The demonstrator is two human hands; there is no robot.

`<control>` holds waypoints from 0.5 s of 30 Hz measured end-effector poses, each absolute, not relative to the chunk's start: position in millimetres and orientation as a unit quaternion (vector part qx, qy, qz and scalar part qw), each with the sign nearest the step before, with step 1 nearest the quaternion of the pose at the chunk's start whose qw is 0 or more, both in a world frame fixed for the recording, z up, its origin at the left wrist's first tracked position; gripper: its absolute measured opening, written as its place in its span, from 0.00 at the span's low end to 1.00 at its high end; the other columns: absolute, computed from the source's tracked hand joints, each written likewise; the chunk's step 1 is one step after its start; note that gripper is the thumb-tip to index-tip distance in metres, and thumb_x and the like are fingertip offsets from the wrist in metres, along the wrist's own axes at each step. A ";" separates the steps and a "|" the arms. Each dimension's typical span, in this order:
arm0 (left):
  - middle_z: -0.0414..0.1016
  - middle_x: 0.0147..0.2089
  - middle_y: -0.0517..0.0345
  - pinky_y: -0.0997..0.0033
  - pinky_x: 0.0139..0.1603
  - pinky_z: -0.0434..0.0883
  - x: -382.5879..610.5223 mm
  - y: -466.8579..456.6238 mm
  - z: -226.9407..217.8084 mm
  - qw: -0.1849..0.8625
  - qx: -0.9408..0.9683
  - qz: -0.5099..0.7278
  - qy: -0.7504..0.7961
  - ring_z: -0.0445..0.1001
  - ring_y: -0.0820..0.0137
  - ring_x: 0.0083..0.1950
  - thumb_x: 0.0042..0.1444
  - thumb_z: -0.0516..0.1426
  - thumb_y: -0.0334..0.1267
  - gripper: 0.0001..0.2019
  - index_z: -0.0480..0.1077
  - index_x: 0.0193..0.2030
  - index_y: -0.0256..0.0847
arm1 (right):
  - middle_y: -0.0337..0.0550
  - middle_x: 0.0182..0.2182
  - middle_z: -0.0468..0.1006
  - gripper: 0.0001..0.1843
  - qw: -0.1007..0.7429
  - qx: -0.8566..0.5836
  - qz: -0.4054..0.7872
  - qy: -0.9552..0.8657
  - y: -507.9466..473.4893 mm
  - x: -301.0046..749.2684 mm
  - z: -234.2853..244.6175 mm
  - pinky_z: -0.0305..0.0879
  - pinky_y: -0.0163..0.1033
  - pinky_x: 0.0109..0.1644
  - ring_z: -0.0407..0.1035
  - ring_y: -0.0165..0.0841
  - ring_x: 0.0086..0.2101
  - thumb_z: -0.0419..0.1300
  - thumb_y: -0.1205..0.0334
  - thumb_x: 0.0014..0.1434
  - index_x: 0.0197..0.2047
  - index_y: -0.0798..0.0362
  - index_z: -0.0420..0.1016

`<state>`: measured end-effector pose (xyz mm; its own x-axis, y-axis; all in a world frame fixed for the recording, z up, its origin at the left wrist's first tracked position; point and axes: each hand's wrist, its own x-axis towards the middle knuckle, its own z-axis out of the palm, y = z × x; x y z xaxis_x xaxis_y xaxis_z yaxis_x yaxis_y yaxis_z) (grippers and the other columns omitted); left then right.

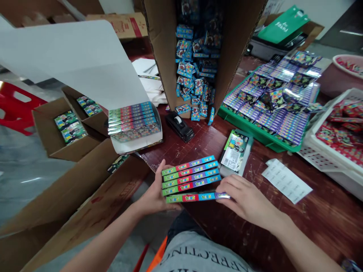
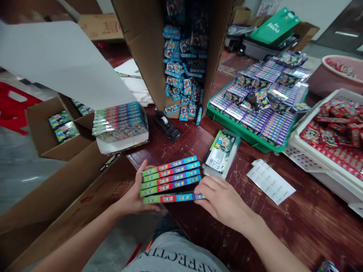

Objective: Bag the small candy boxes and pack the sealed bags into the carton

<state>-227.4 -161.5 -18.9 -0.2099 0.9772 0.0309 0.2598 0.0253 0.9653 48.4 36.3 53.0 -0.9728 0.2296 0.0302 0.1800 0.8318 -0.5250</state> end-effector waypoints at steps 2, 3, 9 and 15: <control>0.53 0.70 0.46 0.47 0.69 0.60 -228.5 -160.3 -21.9 0.369 0.512 0.476 0.612 0.60 0.48 0.71 0.42 0.74 0.39 0.67 0.28 0.75 0.58 | 0.42 0.42 0.76 0.06 0.082 -0.124 0.318 -0.936 51.0 61.6 68.9 0.71 0.44 0.46 0.71 0.38 0.42 0.59 0.58 0.68 0.47 0.45 0.72; 0.55 0.69 0.45 0.47 0.68 0.61 -227.4 -159.3 -24.0 0.363 0.507 0.472 0.623 0.62 0.50 0.69 0.46 0.73 0.40 0.63 0.30 0.74 0.56 | 0.42 0.41 0.75 0.07 0.124 -0.152 0.327 -0.924 60.6 66.7 74.7 0.71 0.43 0.45 0.71 0.37 0.41 0.60 0.58 0.67 0.48 0.45 0.72; 0.68 0.56 0.50 0.59 0.55 0.71 -209.3 -161.1 -21.7 0.322 0.441 0.500 0.673 0.72 0.61 0.53 0.52 0.68 0.40 0.33 0.56 0.61 0.47 | 0.42 0.36 0.77 0.18 0.307 -0.355 0.282 -0.837 129.2 50.0 46.7 0.68 0.41 0.38 0.71 0.36 0.33 0.62 0.45 0.62 0.45 0.50 0.72; 0.68 0.57 0.52 0.61 0.57 0.71 -267.4 -193.8 22.0 0.226 0.376 0.558 0.704 0.72 0.62 0.54 0.48 0.71 0.38 0.35 0.58 0.58 0.48 | 0.52 0.41 0.82 0.22 0.192 -0.355 0.262 -0.877 166.5 23.3 -15.0 0.71 0.44 0.36 0.76 0.41 0.33 0.62 0.40 0.60 0.47 0.49 0.75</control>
